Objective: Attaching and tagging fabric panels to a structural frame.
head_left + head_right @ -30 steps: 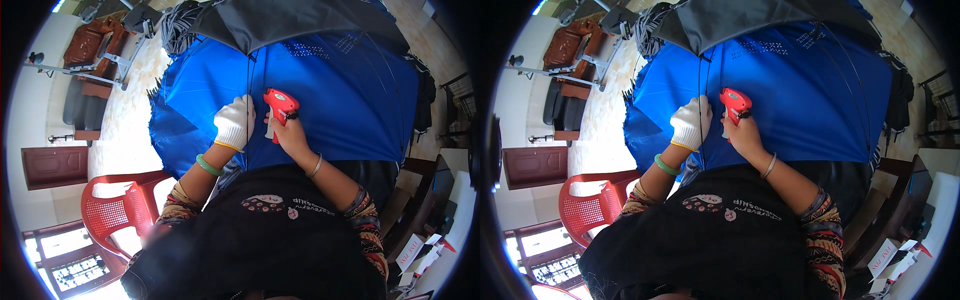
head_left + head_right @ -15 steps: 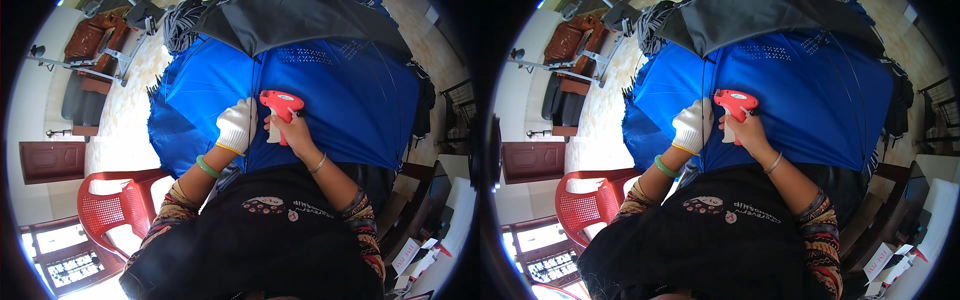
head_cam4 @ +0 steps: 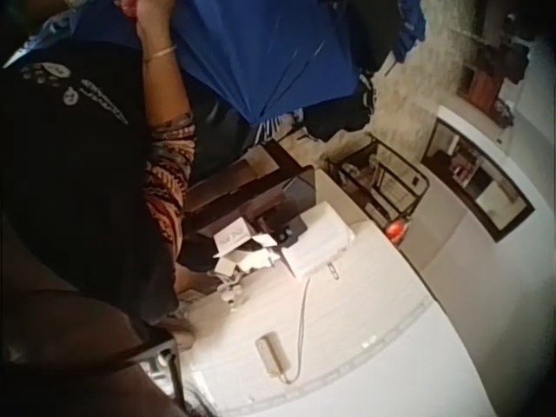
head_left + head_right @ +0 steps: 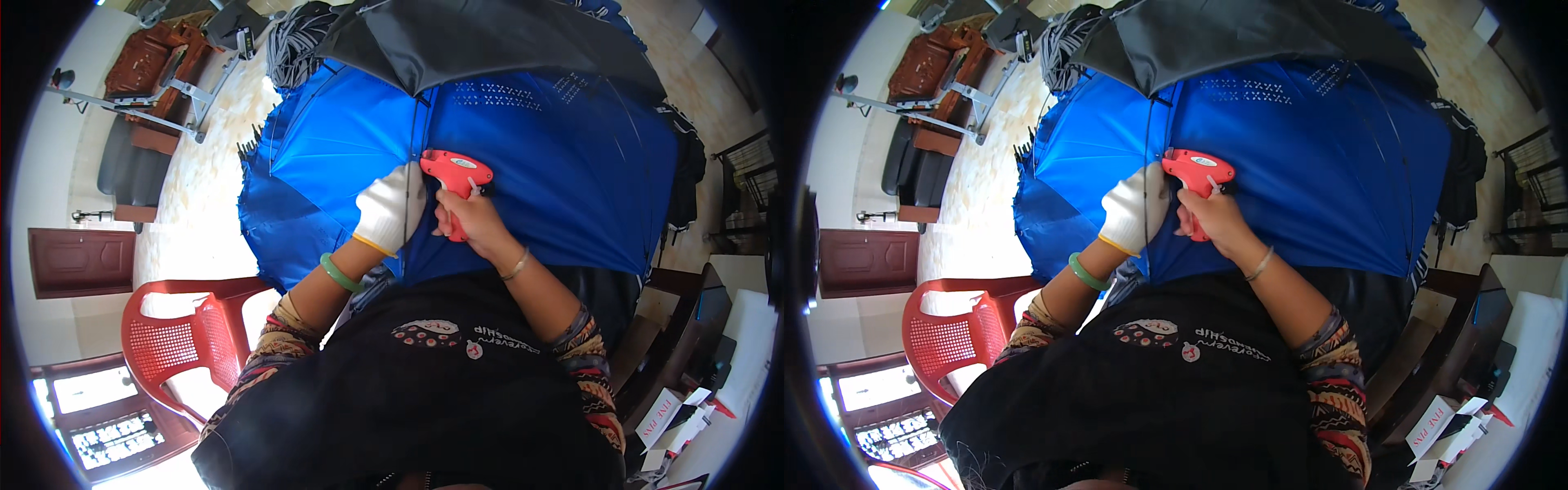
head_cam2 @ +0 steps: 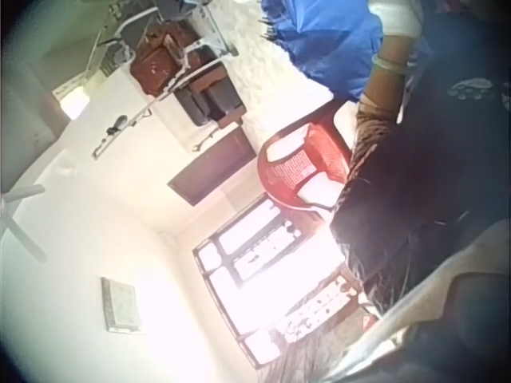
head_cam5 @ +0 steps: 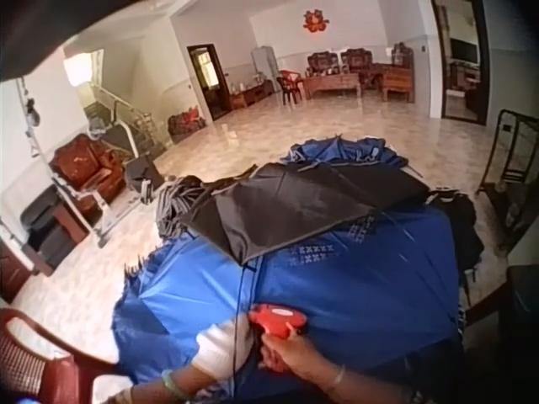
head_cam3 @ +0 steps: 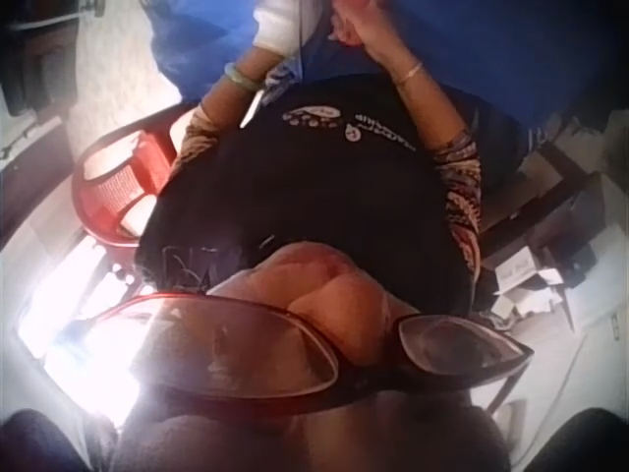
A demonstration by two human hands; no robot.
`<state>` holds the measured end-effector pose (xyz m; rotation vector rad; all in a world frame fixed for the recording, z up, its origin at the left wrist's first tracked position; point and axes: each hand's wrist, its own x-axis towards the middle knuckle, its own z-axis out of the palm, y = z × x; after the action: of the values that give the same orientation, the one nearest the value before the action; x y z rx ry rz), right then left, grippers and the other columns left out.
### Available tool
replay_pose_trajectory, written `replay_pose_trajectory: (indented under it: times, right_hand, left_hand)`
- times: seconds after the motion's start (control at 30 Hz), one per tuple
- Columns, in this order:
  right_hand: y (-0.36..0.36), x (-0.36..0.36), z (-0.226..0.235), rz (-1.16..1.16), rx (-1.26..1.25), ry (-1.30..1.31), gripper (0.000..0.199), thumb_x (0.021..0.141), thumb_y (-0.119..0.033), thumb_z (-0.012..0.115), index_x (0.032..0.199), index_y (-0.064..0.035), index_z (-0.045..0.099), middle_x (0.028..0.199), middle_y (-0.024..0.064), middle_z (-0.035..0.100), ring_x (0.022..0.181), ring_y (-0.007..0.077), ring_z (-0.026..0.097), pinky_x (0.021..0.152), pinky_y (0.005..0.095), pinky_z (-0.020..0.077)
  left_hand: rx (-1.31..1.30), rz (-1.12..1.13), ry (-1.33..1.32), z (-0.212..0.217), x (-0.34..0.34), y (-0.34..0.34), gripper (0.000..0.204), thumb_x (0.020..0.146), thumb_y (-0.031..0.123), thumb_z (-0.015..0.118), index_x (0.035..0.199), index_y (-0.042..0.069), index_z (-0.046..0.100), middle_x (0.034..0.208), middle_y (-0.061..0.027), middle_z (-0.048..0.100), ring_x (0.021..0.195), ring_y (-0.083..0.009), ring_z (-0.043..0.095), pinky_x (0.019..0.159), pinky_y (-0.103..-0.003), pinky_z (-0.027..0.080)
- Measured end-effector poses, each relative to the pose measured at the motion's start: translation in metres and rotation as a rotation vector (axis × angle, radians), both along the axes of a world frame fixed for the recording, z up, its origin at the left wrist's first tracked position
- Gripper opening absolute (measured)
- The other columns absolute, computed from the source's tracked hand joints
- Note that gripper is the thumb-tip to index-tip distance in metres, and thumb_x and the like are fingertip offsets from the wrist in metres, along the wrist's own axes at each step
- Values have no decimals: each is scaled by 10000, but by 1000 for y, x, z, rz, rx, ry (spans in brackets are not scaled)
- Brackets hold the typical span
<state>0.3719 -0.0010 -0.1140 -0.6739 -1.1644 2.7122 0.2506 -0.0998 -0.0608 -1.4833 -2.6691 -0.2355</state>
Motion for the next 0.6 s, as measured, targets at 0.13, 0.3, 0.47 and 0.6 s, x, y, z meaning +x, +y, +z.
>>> replay_pose_trajectory:
  times: [0.13,0.3,0.47,0.6]
  right_hand:
    - [21,86,99,-8,88,285,461,895,-248,565,1191,93,474,1083,288,618,986,387,642,880,474,515]
    - [65,231,118,-1030,468,303,524,936,-300,519,1300,59,400,1299,252,504,1158,333,547,963,474,449]
    - [110,283,26,-1039,279,-7,497,946,-283,540,1360,-67,369,1294,162,534,1098,249,570,904,424,494]
    - [63,209,29,-811,298,-83,446,927,-160,547,1331,-43,397,1156,170,614,959,219,630,807,364,545]
  left_hand:
    - [356,18,-254,32,-25,-18,225,863,168,587,982,-23,590,923,-185,665,695,-303,672,571,-392,515]
    - [354,38,-940,58,-60,-47,391,912,94,551,1282,-27,520,1032,-96,668,747,-102,587,636,-253,490]
    - [316,-84,-1085,50,-124,-57,430,904,86,568,1298,-65,486,1010,-59,639,721,-96,551,627,-231,487]
    - [-5,239,-958,78,-234,-73,351,903,108,559,1233,-12,552,965,-84,642,741,-180,612,710,-285,509]
